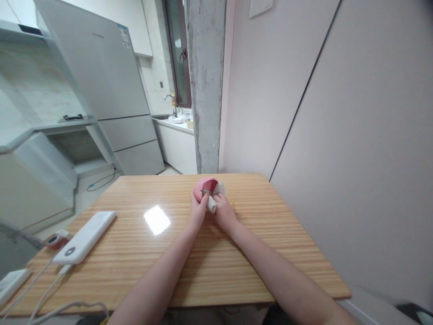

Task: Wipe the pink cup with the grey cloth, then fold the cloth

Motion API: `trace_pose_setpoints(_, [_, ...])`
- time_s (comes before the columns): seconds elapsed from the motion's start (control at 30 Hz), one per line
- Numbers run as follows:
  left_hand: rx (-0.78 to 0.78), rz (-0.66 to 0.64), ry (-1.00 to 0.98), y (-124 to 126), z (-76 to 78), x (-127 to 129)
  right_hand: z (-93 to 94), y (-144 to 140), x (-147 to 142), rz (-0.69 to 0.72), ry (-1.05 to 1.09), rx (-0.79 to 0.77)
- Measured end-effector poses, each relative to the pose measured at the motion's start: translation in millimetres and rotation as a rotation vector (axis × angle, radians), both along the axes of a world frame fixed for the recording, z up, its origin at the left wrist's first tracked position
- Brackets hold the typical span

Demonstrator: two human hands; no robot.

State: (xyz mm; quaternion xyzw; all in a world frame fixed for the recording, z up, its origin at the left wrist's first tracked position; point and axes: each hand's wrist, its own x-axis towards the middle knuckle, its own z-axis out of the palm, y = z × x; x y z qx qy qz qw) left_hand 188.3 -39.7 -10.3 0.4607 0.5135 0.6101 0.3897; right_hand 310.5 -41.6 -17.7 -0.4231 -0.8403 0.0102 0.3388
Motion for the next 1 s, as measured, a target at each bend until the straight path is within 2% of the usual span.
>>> trace_pose_setpoints(0.07, [0.015, 0.012, 0.144, 3.3, 11.2, -19.2, 2.0, 6.3, 5.0, 0.077, -0.110, 0.053])
trace_pose_setpoints(0.17, [0.061, -0.024, 0.328, 5.2, 19.8, -35.4, 3.4, 11.8, 10.1, 0.074, -0.218, 0.085])
trace_pose_setpoints(0.23, [0.055, -0.042, 0.230, 3.1, 15.3, -26.4, 2.8, 9.8, 10.0, 0.011, -0.207, 0.059])
trace_pose_setpoints(0.3, [0.040, -0.054, 0.026, -0.4, 6.5, -7.1, 2.1, 4.8, 8.3, -0.057, -0.127, 0.038])
trace_pose_setpoints(0.37, [0.025, -0.067, -0.077, -3.1, 0.3, 8.4, 2.3, 0.4, 7.6, -0.090, -0.033, 0.038])
trace_pose_setpoints(0.43, [0.023, -0.073, -0.034, -2.8, 1.7, 9.1, 4.0, -0.7, 8.9, -0.063, 0.005, 0.057])
trace_pose_setpoints(0.57, [-0.006, -0.098, 0.180, 4.6, 18.8, -23.3, 9.2, 3.2, 13.0, 0.039, -0.100, 0.110])
trace_pose_setpoints(0.63, [-0.049, -0.129, 0.224, 5.9, 22.2, -32.4, 10.3, 2.5, 12.0, 0.049, -0.162, 0.081])
trace_pose_setpoints(0.77, [-0.064, -0.089, 0.084, 0.0, 10.5, -12.1, 9.3, -5.8, 4.8, -0.079, -0.140, -0.048])
trace_pose_setpoints(0.83, [-0.049, -0.053, 0.013, -2.0, 5.9, -1.4, 9.5, -8.9, 2.5, -0.133, -0.095, -0.064])
trace_pose_setpoints(0.9, [-0.026, -0.034, 0.010, -0.4, 8.2, -3.2, 11.2, -9.6, 2.6, -0.083, -0.095, -0.050])
trace_pose_setpoints(1.0, [-0.038, -0.036, 0.054, 3.9, 18.9, -20.0, 14.8, -7.8, 5.0, 0.048, -0.157, -0.007])
